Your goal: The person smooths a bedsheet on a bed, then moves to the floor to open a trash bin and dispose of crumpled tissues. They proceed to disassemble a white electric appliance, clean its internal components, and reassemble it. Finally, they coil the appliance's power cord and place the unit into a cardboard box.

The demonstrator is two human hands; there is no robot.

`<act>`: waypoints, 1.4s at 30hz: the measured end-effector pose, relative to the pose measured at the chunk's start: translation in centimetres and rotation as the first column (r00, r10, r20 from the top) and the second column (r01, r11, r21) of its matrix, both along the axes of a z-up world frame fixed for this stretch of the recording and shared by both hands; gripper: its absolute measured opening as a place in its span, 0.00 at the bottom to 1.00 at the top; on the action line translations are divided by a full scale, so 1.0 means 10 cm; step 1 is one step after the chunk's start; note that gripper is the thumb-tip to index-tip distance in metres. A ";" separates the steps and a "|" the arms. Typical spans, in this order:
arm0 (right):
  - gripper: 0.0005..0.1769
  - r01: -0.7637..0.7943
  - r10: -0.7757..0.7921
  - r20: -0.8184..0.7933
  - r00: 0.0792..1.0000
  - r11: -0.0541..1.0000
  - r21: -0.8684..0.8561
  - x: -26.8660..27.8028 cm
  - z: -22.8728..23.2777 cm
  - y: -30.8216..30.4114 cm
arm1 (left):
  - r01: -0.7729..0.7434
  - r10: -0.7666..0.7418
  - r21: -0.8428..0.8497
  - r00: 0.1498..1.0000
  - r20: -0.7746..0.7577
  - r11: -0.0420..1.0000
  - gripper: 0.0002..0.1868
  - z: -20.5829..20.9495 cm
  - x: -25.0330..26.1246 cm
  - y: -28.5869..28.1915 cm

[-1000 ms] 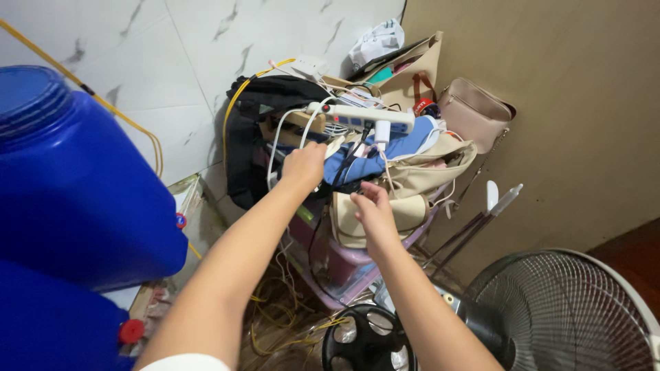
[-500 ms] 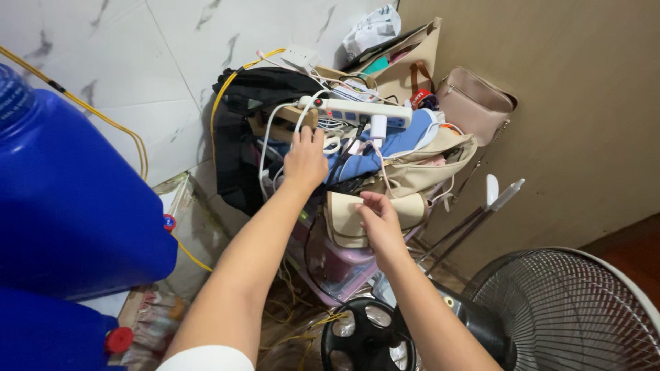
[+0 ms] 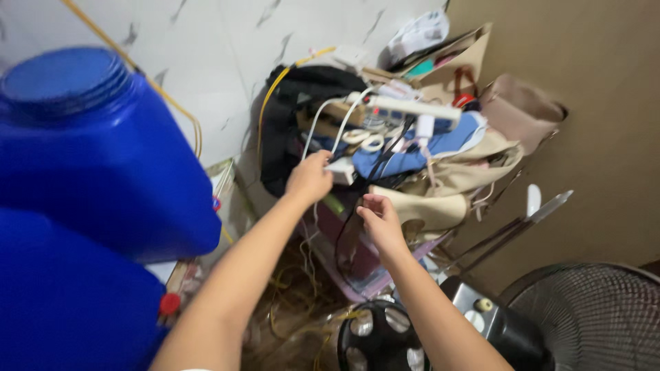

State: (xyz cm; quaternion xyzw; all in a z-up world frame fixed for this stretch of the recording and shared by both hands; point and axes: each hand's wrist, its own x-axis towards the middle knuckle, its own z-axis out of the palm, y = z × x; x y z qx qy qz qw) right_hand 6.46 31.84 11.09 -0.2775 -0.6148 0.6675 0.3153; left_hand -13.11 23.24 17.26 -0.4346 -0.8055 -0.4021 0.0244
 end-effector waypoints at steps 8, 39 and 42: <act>0.23 -0.104 0.148 0.211 0.966 0.973 -0.205 -0.20 -1.12 -0.47 | -0.102 0.160 -0.231 0.956 0.245 0.968 0.16 -1.03 -0.34 -1.04; 0.33 -0.225 0.240 0.394 0.887 0.971 -0.086 -0.48 -3.02 -1.31 | -0.170 0.068 0.053 0.635 0.770 0.984 0.21 -4.76 -0.68 -1.48; 0.42 -0.299 0.160 0.508 0.847 0.932 0.205 -0.49 -2.90 -1.36 | -0.080 -0.070 0.127 0.499 0.864 0.989 0.22 -4.17 -0.29 -1.37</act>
